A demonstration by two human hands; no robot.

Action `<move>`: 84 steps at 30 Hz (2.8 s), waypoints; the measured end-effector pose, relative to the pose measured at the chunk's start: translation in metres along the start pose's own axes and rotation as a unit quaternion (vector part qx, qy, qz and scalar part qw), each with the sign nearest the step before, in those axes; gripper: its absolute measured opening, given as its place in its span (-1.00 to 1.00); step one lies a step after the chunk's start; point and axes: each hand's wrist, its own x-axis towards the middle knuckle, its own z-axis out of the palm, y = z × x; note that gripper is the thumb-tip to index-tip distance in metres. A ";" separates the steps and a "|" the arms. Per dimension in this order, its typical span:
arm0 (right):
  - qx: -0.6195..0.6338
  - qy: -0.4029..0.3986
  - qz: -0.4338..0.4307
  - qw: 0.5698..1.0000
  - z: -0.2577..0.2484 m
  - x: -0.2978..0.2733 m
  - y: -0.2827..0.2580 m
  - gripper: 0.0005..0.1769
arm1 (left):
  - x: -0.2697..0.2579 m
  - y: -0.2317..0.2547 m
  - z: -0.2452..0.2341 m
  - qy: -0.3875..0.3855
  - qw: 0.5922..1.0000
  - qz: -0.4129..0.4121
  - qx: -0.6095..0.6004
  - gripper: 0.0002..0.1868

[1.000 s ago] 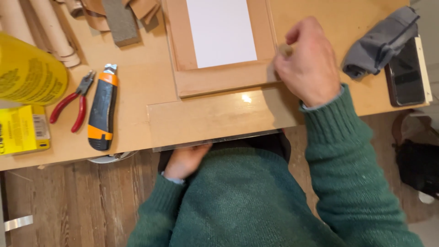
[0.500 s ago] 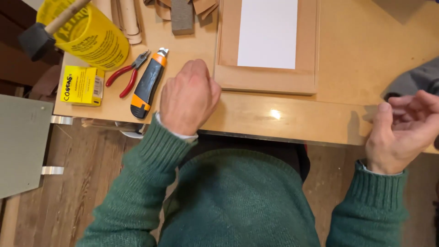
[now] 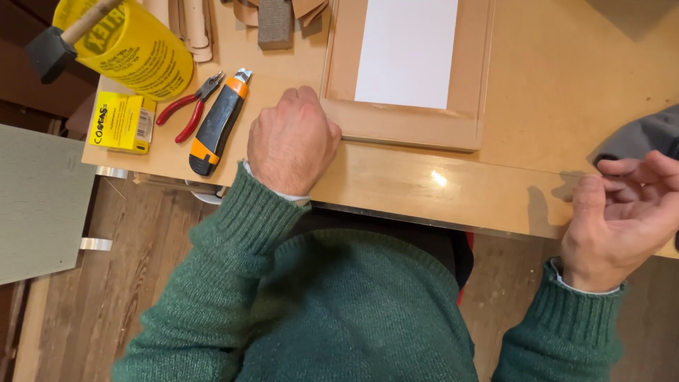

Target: Assembling a picture frame by applying adhesive, positioning components, and cleaning the glass.

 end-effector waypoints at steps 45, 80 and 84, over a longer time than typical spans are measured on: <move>0.020 0.011 0.027 0.999 0.016 0.012 -0.041 -0.59 | 0.003 -0.001 0.005 -0.027 0.999 -0.031 0.025 -0.78; -0.041 0.019 0.020 0.999 0.018 0.013 -0.044 -0.81 | -0.047 -0.032 -0.048 0.089 0.989 0.016 -0.117 -0.67; -0.052 0.039 0.016 0.998 0.023 0.012 -0.048 -0.73 | -0.087 -0.051 -0.038 0.069 0.971 0.028 -0.228 -0.64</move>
